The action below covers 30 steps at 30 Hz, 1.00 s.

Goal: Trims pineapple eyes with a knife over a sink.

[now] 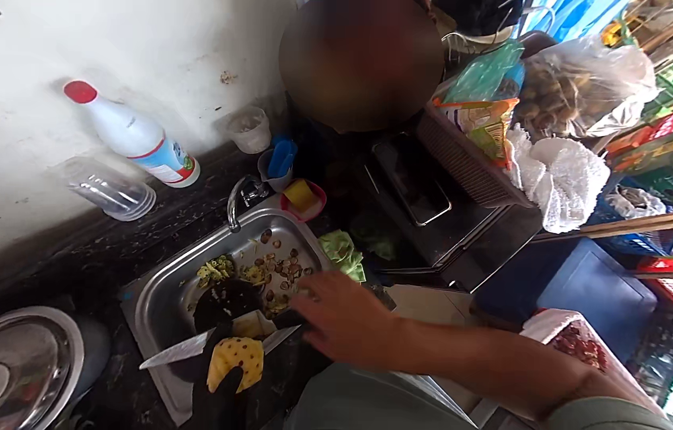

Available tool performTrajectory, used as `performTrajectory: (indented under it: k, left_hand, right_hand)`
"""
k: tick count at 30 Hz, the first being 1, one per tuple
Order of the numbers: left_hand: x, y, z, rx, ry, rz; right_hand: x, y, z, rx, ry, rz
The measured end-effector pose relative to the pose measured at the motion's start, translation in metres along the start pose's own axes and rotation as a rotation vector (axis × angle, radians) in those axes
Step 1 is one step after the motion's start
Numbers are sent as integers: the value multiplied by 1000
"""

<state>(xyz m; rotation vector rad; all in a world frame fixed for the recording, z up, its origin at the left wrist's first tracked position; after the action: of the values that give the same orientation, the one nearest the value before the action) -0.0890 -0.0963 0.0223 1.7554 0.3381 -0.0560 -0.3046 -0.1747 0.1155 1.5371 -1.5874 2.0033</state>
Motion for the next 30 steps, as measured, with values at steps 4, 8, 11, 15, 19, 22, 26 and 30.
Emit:
performTrajectory:
  k: [4,8,11,15,19,22,26,30]
  left_hand:
    - [-17,5,6,-48,-56,21]
    - [2,0,-4,81,107,-116]
    - [22,7,5,109,262,-357]
    - [39,18,19,39,253,-569]
    - [44,38,29,-65,264,-702]
    - [43,51,34,-128,222,-757]
    - [44,60,39,-188,223,-724]
    - [44,62,42,-194,178,-719]
  right_hand:
    - [-53,-13,21,47,-4,-107]
    - [-53,8,33,-197,-114,102]
    - [-51,35,31,-313,-98,487]
    - [-51,10,18,-299,-172,830]
    - [-50,-22,7,-127,-221,610]
    - [-52,-34,3,-54,-218,499]
    - [-51,-38,3,27,-132,391]
    - [-52,-36,5,34,-136,384]
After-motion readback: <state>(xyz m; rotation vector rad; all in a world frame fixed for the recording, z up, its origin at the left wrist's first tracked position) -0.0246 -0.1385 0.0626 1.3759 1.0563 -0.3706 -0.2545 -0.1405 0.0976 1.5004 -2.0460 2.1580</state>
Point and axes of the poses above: each hand's wrist, its own z-axis towards the middle knuckle, its own x-axis out of the back of the hand, y = z × x, the point moved 8 cm from there along z, towards the middle knuckle, and after that the axes turned 8 degrees about z, right-handed, at the moved point
